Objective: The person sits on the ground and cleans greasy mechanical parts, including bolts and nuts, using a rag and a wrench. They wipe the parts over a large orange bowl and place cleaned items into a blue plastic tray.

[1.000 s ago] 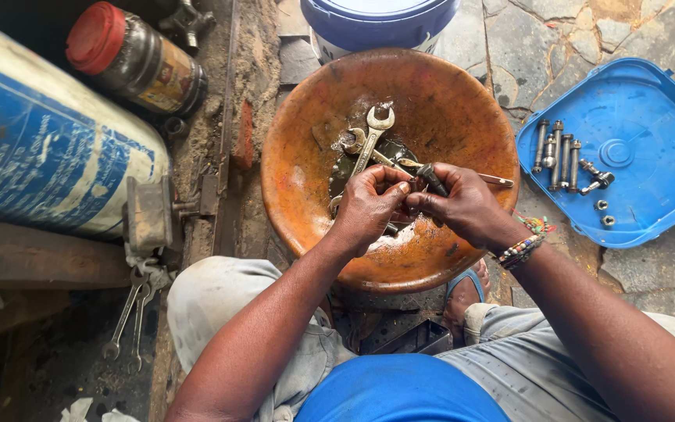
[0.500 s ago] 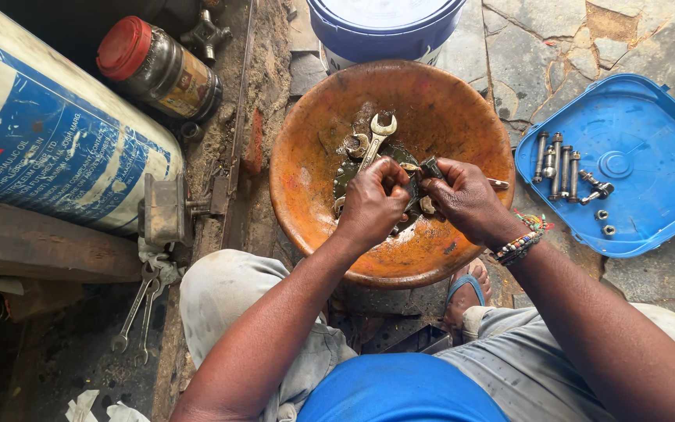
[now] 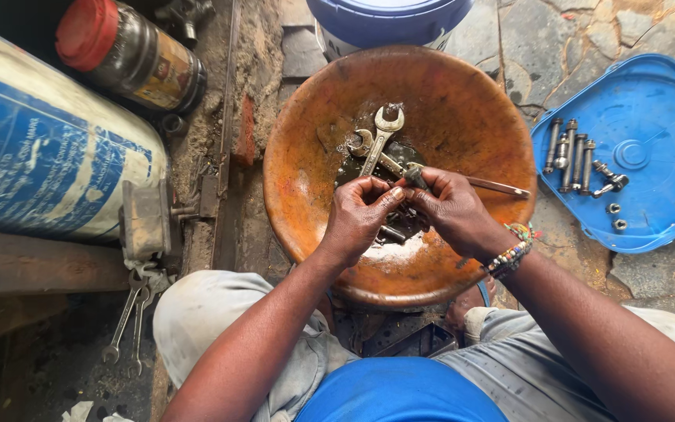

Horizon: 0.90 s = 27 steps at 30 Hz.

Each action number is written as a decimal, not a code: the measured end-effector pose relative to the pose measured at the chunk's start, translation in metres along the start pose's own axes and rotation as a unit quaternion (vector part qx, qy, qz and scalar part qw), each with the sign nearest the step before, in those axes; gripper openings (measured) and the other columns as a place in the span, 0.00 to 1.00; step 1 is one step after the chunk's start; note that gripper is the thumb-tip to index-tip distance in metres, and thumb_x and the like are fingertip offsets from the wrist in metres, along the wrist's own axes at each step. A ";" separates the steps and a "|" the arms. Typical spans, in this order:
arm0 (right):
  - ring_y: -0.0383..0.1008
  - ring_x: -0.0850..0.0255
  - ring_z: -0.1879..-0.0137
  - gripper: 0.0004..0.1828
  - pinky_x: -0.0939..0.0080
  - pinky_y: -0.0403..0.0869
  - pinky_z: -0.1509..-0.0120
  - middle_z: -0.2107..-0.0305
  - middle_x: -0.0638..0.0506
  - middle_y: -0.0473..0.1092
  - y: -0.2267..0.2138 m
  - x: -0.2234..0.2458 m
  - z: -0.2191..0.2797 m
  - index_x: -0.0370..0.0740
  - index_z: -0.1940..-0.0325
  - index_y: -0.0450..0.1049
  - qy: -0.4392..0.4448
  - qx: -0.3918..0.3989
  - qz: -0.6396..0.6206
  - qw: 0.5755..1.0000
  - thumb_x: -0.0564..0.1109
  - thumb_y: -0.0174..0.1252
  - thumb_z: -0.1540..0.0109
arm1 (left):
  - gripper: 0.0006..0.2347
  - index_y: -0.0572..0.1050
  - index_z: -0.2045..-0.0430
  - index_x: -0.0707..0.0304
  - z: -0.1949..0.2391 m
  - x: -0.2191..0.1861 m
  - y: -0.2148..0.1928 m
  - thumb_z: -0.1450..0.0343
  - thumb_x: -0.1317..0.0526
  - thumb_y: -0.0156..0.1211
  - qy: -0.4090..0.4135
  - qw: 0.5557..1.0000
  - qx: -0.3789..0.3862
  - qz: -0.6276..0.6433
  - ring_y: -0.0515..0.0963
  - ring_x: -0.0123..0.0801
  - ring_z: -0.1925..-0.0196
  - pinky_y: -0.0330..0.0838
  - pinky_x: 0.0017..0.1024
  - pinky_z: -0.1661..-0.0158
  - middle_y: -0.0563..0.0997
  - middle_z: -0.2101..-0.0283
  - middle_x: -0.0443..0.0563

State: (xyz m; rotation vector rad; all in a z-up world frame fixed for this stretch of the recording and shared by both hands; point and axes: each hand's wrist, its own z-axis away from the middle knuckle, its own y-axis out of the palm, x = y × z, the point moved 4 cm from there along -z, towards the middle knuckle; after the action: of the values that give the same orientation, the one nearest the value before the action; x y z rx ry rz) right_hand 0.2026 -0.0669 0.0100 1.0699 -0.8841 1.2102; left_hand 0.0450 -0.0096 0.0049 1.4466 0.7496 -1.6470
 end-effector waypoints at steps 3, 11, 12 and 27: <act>0.68 0.74 0.64 0.09 0.71 0.68 0.61 0.66 0.58 0.73 0.001 -0.004 -0.010 0.37 0.49 0.75 -0.016 -0.010 -0.055 0.998 0.43 0.57 0.30 | 0.04 0.79 0.66 0.70 -0.011 0.006 -0.007 0.26 0.66 0.62 -0.013 0.990 0.053 0.128 0.79 0.22 0.67 0.76 0.22 0.65 0.83 0.67 0.50; 0.78 0.63 0.53 0.12 0.57 0.79 0.53 0.57 0.52 0.74 -0.001 -0.005 -0.022 0.41 0.47 0.71 0.106 0.017 -0.229 0.968 0.44 0.56 0.34 | 0.03 0.77 0.66 0.68 -0.025 -0.002 -0.022 0.26 0.66 0.60 -0.045 0.978 0.094 0.183 0.80 0.22 0.64 0.76 0.23 0.60 0.84 0.65 0.49; 0.78 0.61 0.53 0.12 0.56 0.78 0.53 0.57 0.51 0.74 -0.001 -0.003 -0.024 0.41 0.47 0.70 0.109 0.024 -0.245 0.963 0.44 0.57 0.34 | 0.03 0.77 0.65 0.68 -0.026 -0.003 -0.023 0.27 0.66 0.60 -0.050 0.978 0.090 0.182 0.80 0.23 0.64 0.76 0.23 0.61 0.84 0.65 0.50; 0.73 0.68 0.56 0.22 0.64 0.74 0.54 0.58 0.53 0.72 0.003 0.011 -0.014 0.37 0.42 0.72 0.098 0.071 -0.252 0.960 0.37 0.64 0.40 | 0.05 0.75 0.64 0.66 -0.019 0.000 -0.022 0.29 0.69 0.66 -0.076 0.963 0.121 0.231 0.79 0.23 0.60 0.77 0.25 0.55 0.78 0.63 0.47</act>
State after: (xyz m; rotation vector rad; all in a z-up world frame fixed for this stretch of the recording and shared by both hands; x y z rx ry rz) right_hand 0.2009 -0.0503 0.0168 1.1774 -0.3402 0.9337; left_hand 0.0357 0.0174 0.0003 1.5002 0.1075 -1.4915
